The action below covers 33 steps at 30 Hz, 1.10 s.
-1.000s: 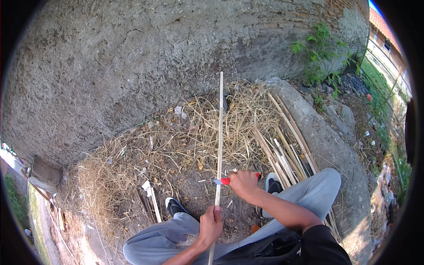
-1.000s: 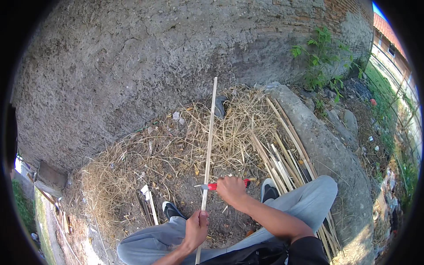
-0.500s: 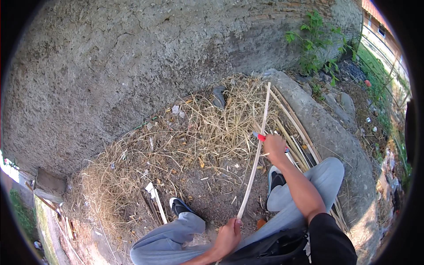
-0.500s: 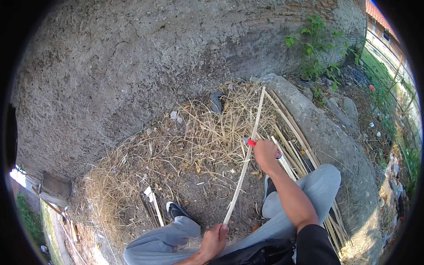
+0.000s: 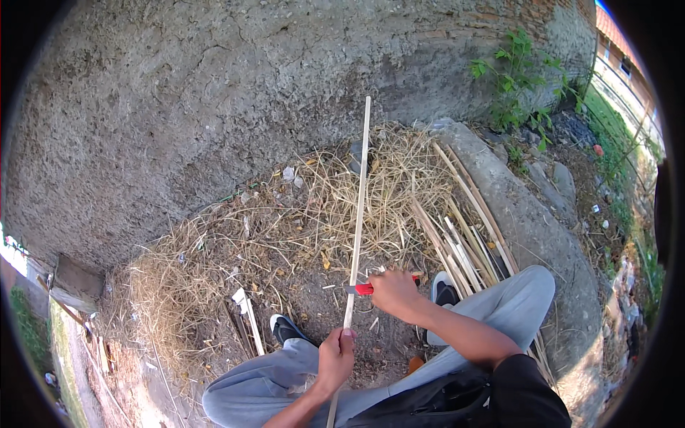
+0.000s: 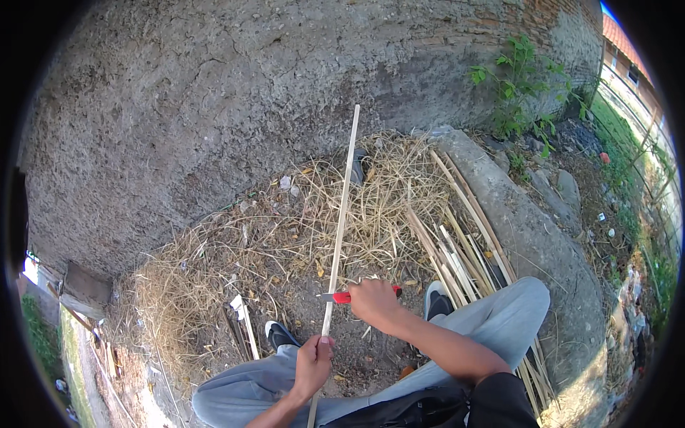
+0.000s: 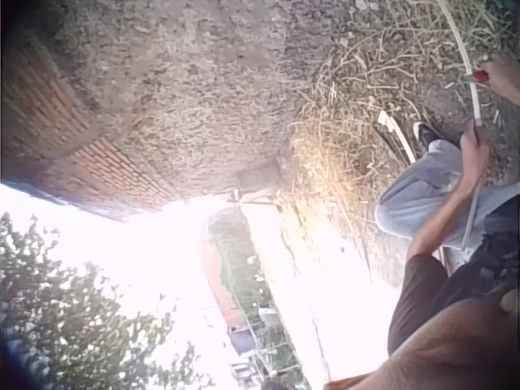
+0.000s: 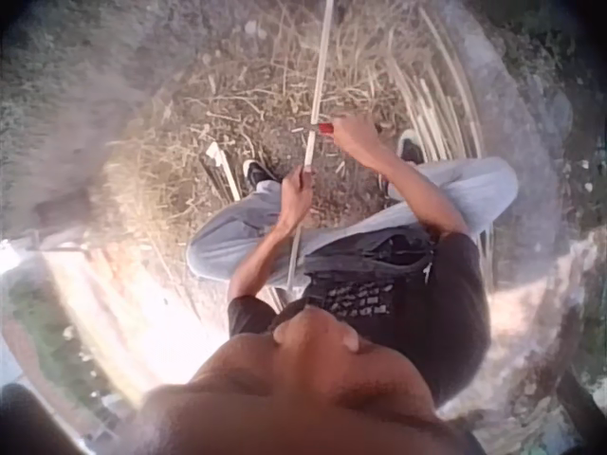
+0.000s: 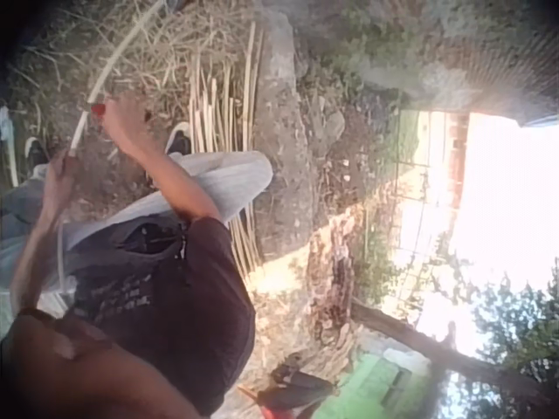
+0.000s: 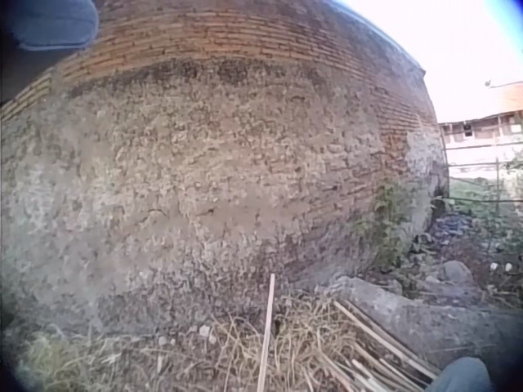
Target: The person holds a wooden stick and shaves down its length using a utility knife.
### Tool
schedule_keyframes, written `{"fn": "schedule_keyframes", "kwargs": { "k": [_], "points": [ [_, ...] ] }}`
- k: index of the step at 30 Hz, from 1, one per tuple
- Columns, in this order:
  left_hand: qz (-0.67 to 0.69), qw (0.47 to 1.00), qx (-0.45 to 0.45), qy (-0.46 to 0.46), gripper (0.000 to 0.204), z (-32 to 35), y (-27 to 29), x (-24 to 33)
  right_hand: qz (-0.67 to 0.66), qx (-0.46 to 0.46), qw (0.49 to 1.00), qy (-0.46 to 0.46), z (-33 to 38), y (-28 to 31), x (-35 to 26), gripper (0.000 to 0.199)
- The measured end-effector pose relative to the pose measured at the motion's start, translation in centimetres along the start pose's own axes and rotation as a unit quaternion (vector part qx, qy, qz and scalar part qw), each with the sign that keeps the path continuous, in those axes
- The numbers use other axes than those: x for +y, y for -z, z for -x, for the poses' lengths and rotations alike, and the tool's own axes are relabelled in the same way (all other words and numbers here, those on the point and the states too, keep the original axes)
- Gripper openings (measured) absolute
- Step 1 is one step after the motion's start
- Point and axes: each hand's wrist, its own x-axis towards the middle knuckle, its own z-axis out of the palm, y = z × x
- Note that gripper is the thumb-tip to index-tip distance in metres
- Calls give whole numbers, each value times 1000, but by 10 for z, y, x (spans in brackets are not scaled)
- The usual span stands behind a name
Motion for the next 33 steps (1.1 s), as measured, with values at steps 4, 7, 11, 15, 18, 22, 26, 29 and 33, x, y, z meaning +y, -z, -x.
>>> {"fn": "schedule_keyframes", "kwargs": {
  "k": [4, 7, 11, 15, 18, 22, 26, 29, 33],
  "points": [
    [-5, 1000, 7, -15, 28, 2, -4, 1, 1, -27, 1000, 2, -3, -6, 0, 15],
    [-23, 1000, 0, 3, 26, 5, -3, 6, 17, -25, 1000, -10, -7, -1, 3, 16],
    [-35, 999, 4, -4, 24, 4, -4, 5, 44, -11, 999, 9, -3, 0, 2, 17],
    [-54, 998, 11, -20, 24, 2, -6, 3, 47, -7, 999, 2, -3, 1, 3, 17],
    [-59, 998, 11, -19, 25, 2, -5, 4, 39, -54, 998, -17, -5, 5, 2, 18],
    [-51, 999, 10, -14, 24, 1, -5, 7, 37, -44, 998, -21, -3, 7, 2, 18],
    [-46, 999, 8, 0, 25, 1, -5, 5, 47, -41, 998, -24, -3, 7, 6, 17],
    [-21, 1000, 10, 14, 28, 0, -5, 0, 47, -44, 998, -22, -3, 9, 8, 17],
    [-4, 1000, 5, 18, 28, -1, -6, -2, 55, -27, 998, -16, -1, 5, 11, 17]
  ]
}}
